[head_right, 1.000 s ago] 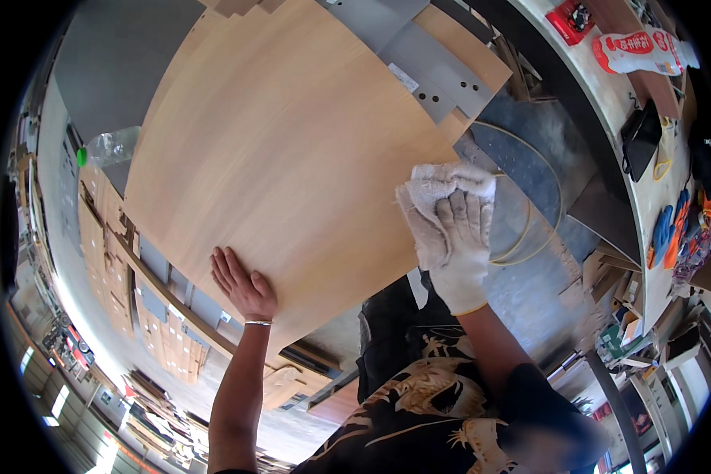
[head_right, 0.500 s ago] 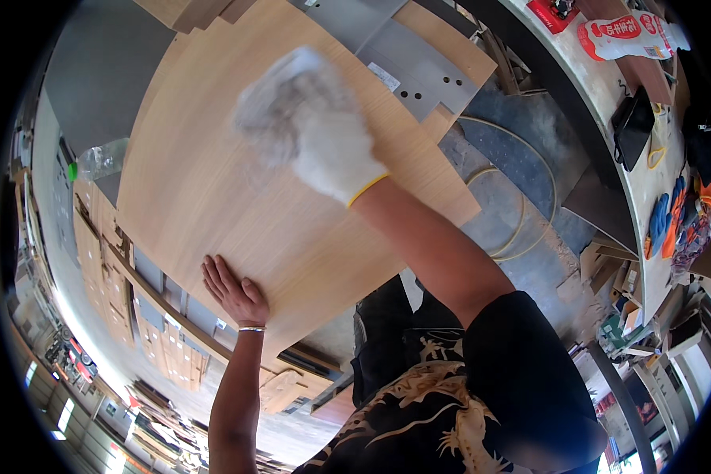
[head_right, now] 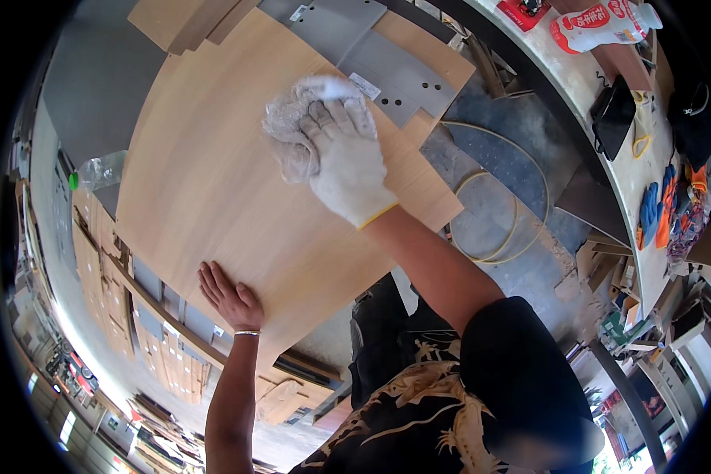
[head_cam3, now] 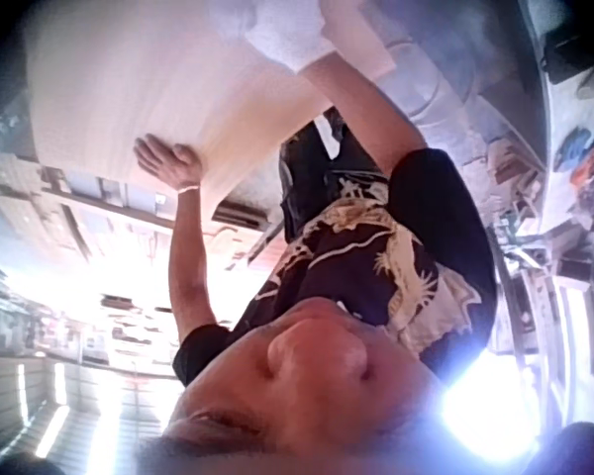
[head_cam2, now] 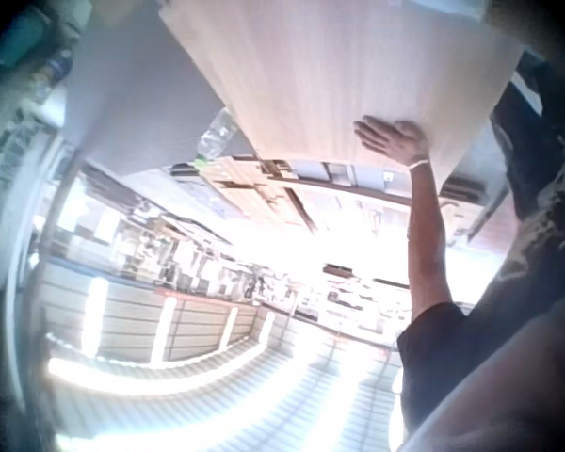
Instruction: The person wipes a light-colored wooden panel with a white cloth, repeatedly applying liquid from a clear bottle with a green cap. They flip the panel to wipe both sides and then place it on a stack of similar panels.
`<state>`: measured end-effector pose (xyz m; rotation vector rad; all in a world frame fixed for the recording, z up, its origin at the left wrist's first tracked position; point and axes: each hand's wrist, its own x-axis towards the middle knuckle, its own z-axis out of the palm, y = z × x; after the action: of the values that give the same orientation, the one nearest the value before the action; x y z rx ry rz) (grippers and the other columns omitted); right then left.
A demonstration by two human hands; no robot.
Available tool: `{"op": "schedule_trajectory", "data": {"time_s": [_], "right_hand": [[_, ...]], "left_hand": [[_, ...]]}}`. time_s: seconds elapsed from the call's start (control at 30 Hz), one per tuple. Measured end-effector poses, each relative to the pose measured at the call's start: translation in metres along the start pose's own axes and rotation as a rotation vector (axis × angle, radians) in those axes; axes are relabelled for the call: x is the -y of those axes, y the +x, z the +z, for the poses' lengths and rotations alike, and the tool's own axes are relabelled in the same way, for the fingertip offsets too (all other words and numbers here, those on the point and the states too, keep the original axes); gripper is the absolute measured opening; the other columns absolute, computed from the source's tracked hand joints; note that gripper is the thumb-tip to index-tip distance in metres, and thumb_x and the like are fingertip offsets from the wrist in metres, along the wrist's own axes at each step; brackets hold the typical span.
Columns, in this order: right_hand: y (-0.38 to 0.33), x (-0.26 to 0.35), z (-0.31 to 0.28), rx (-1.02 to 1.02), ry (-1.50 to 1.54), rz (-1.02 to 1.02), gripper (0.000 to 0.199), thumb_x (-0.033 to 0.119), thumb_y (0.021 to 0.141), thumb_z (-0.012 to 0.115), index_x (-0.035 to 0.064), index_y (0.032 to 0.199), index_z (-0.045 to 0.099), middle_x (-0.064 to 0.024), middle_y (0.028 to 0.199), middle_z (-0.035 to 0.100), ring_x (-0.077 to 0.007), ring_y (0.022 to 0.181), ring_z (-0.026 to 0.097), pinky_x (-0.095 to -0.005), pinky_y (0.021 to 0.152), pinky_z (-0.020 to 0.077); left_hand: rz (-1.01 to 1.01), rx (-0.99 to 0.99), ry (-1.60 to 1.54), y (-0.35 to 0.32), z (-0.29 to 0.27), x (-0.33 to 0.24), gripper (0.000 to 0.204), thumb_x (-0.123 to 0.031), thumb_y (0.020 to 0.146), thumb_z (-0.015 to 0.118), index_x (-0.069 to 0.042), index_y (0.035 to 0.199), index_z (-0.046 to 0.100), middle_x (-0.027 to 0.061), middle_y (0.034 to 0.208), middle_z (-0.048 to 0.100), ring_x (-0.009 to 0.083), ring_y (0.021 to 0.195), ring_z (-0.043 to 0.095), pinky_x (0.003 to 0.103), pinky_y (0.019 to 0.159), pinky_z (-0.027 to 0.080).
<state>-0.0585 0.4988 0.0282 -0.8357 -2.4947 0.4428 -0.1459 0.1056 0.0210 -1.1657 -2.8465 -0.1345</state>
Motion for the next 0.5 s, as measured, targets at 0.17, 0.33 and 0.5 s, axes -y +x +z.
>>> {"op": "schedule_trajectory", "data": {"time_s": [0.17, 0.33, 0.5], "right_hand": [[0.02, -0.025, 0.003, 0.143, 0.099, 0.302, 0.034, 0.021, 0.095, 0.06, 0.0142, 0.127, 0.064, -0.0117, 0.131, 0.064, -0.0319, 0.133, 0.053, -0.0481, 0.116, 0.0384], [-0.105, -0.03, -0.079, 0.124, -0.087, 0.042, 0.042, 0.013, 0.101, 0.062, 0.0111, 0.143, 0.06, -0.0144, 0.139, 0.064, -0.0356, 0.14, 0.052, -0.0467, 0.119, 0.0409], [-0.158, -0.017, -0.092, -0.015, 0.898, 0.739, 0.036, 0.024, 0.107, 0.056, 0.0055, 0.137, 0.063, -0.0125, 0.142, 0.063, -0.0323, 0.136, 0.057, -0.047, 0.117, 0.043]], "left_hand": [[0.002, 0.009, -0.014, 0.002, 0.0, -0.003, 0.07, -0.039, 0.107, 0.035, 0.002, 0.163, 0.032, 0.0243, 0.169, 0.032, 0.0446, 0.157, 0.027, 0.058, 0.128, 0.016], [-0.015, 0.015, 0.006, -0.005, -0.002, 0.002, 0.07, -0.038, 0.106, 0.036, 0.002, 0.163, 0.032, 0.0243, 0.169, 0.031, 0.0447, 0.157, 0.026, 0.058, 0.128, 0.016], [0.0, 0.023, -0.003, 0.003, -0.002, -0.005, 0.069, -0.036, 0.106, 0.037, 0.003, 0.162, 0.032, 0.0247, 0.169, 0.032, 0.045, 0.157, 0.027, 0.058, 0.128, 0.017]]}}
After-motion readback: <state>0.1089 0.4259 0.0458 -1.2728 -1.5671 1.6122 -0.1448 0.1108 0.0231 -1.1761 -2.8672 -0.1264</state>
